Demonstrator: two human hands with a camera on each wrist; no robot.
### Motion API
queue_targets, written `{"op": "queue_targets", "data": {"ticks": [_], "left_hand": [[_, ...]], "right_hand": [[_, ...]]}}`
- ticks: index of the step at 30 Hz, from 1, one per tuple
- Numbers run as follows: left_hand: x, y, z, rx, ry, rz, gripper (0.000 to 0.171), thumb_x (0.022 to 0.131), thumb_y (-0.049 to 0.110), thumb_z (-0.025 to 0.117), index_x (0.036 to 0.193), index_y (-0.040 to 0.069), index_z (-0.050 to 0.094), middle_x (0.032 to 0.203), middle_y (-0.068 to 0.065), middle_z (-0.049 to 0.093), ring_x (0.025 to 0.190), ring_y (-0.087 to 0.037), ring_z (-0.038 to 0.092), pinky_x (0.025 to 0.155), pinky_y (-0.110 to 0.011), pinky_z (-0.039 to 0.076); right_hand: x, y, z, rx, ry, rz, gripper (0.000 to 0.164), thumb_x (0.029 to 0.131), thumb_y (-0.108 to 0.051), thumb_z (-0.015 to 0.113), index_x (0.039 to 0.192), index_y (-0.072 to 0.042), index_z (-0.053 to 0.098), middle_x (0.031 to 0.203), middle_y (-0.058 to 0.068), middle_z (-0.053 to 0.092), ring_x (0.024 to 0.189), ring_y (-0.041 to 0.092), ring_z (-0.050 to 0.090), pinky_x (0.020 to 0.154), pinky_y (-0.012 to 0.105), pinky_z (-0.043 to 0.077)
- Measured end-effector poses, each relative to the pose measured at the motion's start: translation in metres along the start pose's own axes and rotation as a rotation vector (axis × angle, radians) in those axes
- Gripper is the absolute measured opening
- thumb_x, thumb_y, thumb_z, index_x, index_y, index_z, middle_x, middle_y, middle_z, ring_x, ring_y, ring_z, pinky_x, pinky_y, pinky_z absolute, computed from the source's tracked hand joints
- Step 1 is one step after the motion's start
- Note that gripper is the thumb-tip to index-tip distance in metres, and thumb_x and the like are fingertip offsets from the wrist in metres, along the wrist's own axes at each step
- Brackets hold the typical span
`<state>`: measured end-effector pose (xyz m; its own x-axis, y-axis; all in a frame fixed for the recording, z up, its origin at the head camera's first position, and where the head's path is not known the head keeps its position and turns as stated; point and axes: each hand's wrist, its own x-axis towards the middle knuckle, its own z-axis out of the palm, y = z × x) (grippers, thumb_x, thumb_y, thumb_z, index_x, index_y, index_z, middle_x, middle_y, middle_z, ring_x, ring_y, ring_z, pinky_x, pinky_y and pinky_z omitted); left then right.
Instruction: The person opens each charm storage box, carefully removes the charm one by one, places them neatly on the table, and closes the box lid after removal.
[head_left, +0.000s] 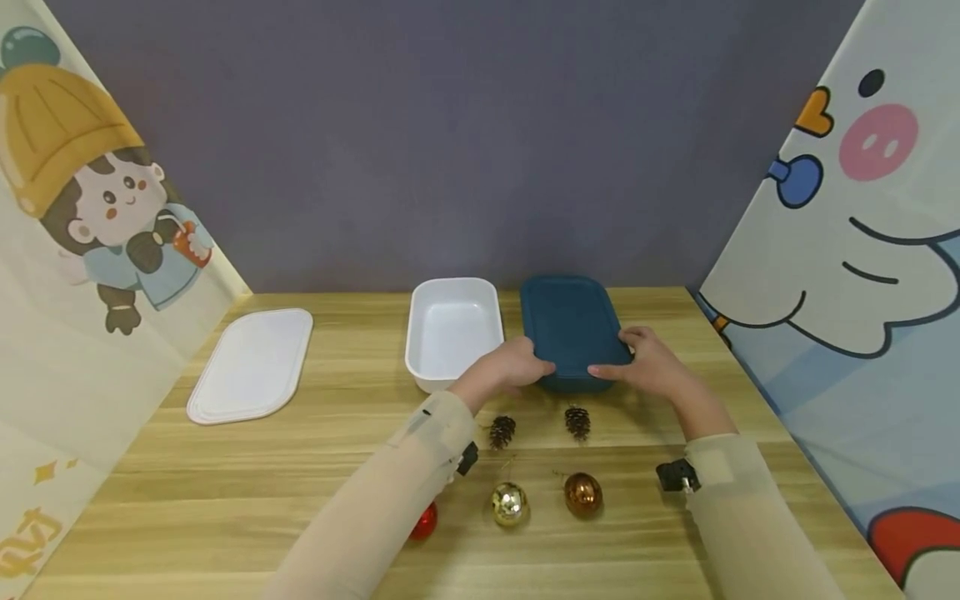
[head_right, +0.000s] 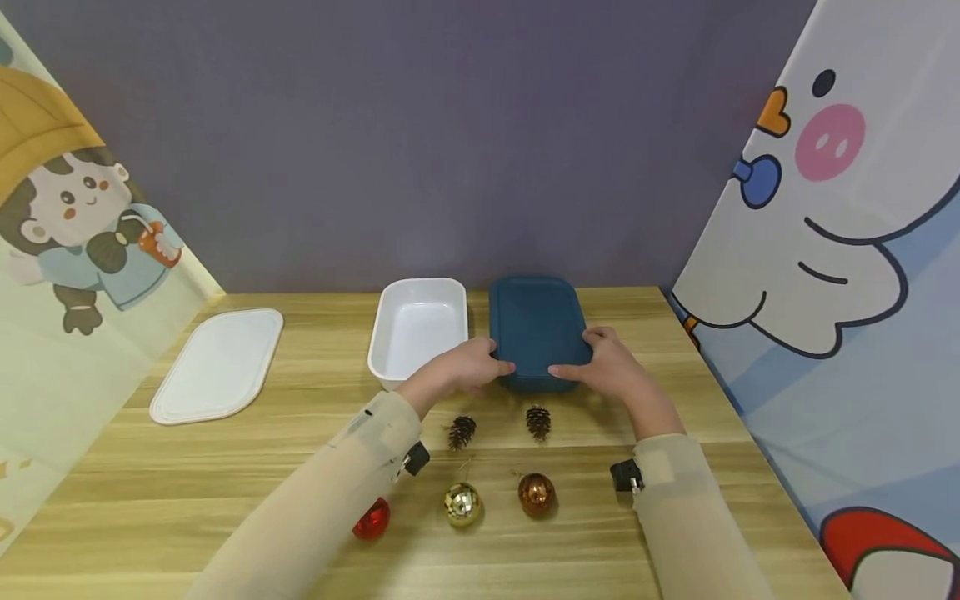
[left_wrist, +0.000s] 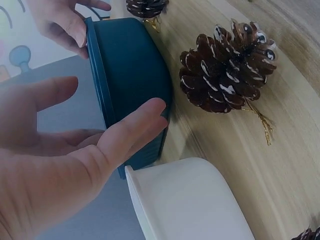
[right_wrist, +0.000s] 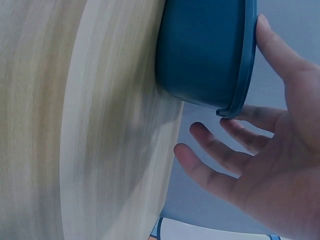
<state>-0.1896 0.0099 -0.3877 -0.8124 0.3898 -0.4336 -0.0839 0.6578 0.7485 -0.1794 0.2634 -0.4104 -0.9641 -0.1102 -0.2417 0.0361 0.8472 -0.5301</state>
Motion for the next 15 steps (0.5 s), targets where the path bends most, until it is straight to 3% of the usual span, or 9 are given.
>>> {"op": "queue_targets", "data": {"ticks": [6, 12, 15], "left_hand": [[-0.004, 0.0015, 0.0006, 0.172, 0.037, 0.037, 0.067, 0.111, 0.034, 0.057, 0.16, -0.007, 0.038, 0.163, -0.023, 0.047, 0.134, -0.035, 0.062, 0.1, -0.046, 0.059], [-0.0039, 0.0005, 0.0069, 0.31, 0.084, 0.041, 0.069, 0.111, 0.04, 0.055, 0.162, -0.004, 0.038, 0.163, -0.021, 0.049, 0.144, -0.035, 0.057, 0.114, -0.048, 0.053], [-0.0045, 0.0017, 0.0075, 0.342, 0.111, 0.056, 0.058, 0.111, 0.04, 0.055, 0.15, -0.004, 0.053, 0.144, -0.019, 0.065, 0.117, -0.03, 0.07, 0.1, -0.044, 0.058]], "right_hand": [[-0.0003, 0.0006, 0.0007, 0.004, 0.003, -0.004, 0.119, 0.093, -0.064, 0.074, 0.165, 0.011, 0.018, 0.172, 0.038, 0.009, 0.155, 0.061, 0.021, 0.123, 0.073, 0.03], [-0.0017, 0.0044, 0.0047, 0.029, 0.012, 0.014, 0.122, 0.092, -0.068, 0.073, 0.168, 0.006, 0.013, 0.171, 0.039, 0.008, 0.151, 0.062, 0.028, 0.119, 0.074, 0.036], [-0.0034, 0.0047, 0.0055, 0.032, 0.021, 0.027, 0.122, 0.092, -0.07, 0.071, 0.169, 0.003, 0.011, 0.17, 0.041, 0.008, 0.149, 0.063, 0.03, 0.117, 0.075, 0.037]]}}
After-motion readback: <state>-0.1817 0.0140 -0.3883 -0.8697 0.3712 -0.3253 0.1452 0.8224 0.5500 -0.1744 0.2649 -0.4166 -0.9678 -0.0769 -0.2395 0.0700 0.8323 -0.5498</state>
